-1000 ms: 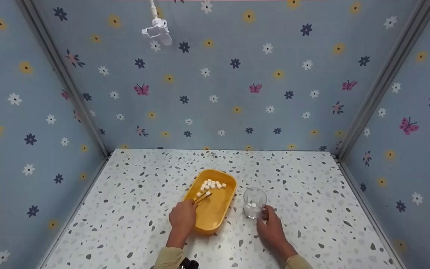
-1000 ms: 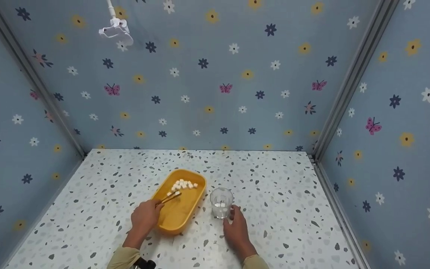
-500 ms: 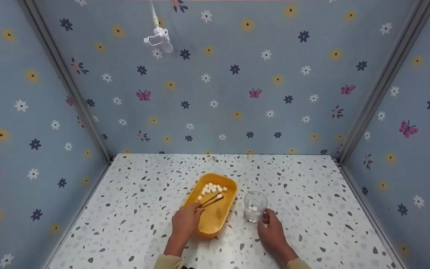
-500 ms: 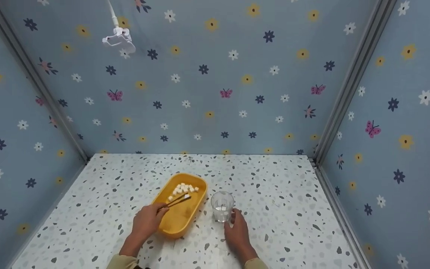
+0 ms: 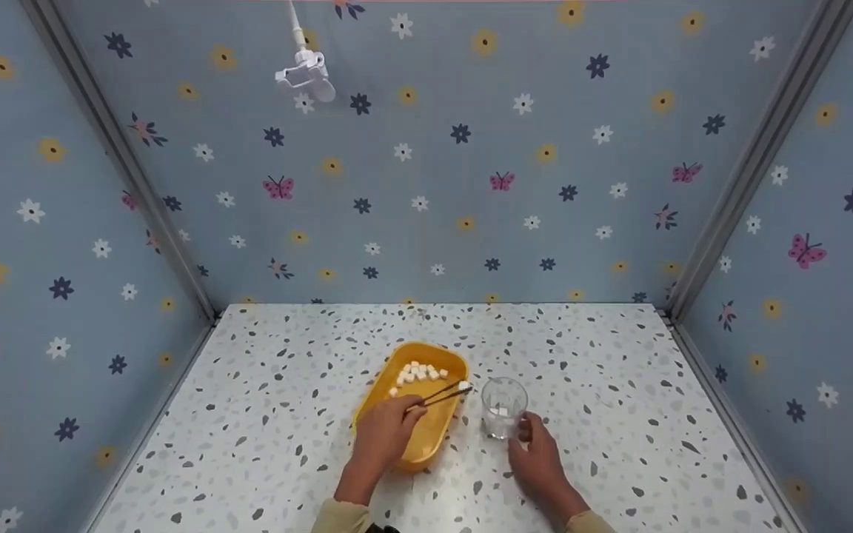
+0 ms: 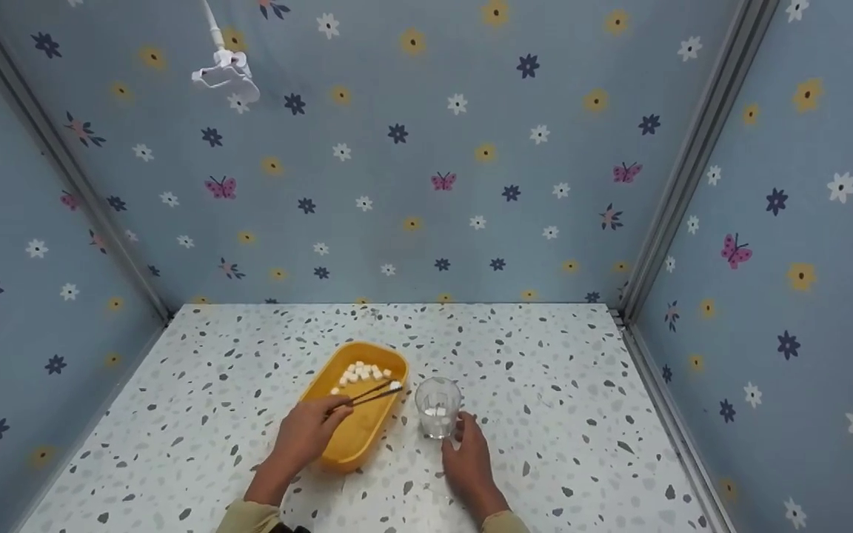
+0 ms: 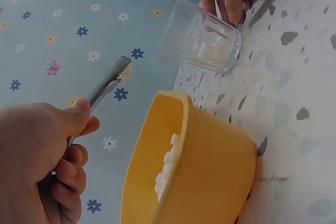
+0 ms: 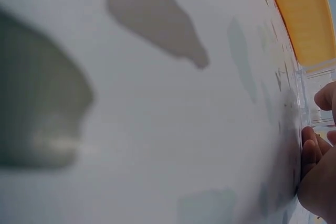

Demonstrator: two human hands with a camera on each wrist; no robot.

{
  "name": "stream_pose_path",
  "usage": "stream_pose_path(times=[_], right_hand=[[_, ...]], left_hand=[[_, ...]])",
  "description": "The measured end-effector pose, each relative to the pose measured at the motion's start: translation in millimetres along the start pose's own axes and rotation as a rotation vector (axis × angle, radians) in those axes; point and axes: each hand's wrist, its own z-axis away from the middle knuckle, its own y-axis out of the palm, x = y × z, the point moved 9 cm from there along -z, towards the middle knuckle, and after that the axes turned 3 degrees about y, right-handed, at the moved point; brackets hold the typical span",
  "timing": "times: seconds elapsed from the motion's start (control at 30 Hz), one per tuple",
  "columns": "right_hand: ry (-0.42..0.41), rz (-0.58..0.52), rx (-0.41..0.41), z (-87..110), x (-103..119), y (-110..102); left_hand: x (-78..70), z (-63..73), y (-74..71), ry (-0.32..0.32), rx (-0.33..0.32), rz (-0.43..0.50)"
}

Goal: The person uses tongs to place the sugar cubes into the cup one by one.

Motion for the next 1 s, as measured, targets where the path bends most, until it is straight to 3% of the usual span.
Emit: stream_pose_path(times=[0.17,0.37,0.73,1.0], right_hand=[[0.0,-0.001,-0.009,-1.5,1,-3],[-0.018,-0.009,-0.019,-2.1,4,-3],[-0.004,-0.016,0.019,4.0,0,2],[0.012,-0.001,0.041,4.4,-1,-1]], left_hand=[[-12.3,-10.1,8.8,0.062,0.021,0.053],[-20.9,-17.6,19.3,0.092,0.043,0.081],[-22.0,-11.2,40.6,0.106,0.119,0.084],[-23.8,-8.5,45.0,0.11,0.164,0.058]])
